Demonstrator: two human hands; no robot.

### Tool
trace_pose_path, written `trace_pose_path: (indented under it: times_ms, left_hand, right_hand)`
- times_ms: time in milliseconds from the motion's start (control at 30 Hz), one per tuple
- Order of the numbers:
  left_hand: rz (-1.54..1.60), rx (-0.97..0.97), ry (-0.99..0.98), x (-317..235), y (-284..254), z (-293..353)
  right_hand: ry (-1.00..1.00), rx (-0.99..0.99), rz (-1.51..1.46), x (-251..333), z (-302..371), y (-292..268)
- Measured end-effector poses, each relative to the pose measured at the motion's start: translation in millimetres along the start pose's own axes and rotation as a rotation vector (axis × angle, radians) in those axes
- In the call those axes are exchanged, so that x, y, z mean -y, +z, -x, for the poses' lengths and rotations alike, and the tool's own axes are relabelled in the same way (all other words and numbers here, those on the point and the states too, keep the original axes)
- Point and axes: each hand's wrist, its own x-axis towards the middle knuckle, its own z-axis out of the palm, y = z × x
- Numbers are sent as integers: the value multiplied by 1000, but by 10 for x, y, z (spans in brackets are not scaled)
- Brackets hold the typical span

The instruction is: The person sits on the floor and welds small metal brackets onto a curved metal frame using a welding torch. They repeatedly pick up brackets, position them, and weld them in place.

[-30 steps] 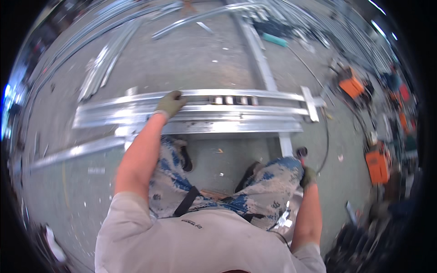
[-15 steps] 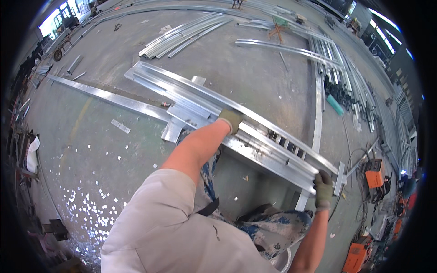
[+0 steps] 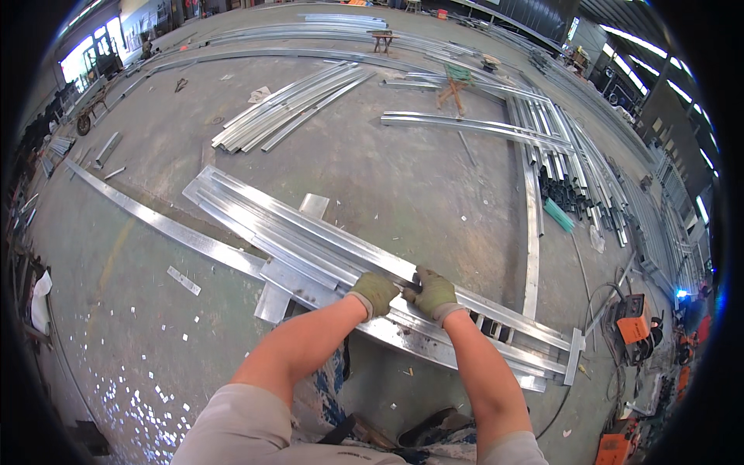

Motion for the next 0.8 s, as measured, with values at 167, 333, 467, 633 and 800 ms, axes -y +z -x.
trace_pose_path:
  times_ms: [167,333,467,633,800]
  left_hand:
    - [-17,34,10,88,43,0]
    - [4,-27,70,138,-4,3]
    - [-94,-99,112,46,-161,-95]
    - [7,-249,173,144,-721,373]
    - [-22,-126,144,46,-803,384]
  right_hand:
    - [-85,-62,-7,84,-367,249]
    - [-106,-21,2,106,-426,203]
    - [-250,-247,41,-154,-433,163]
    - [-130,-102,-37,273,-357,-451]
    - [-47,-18,-13,391,-314,-605]
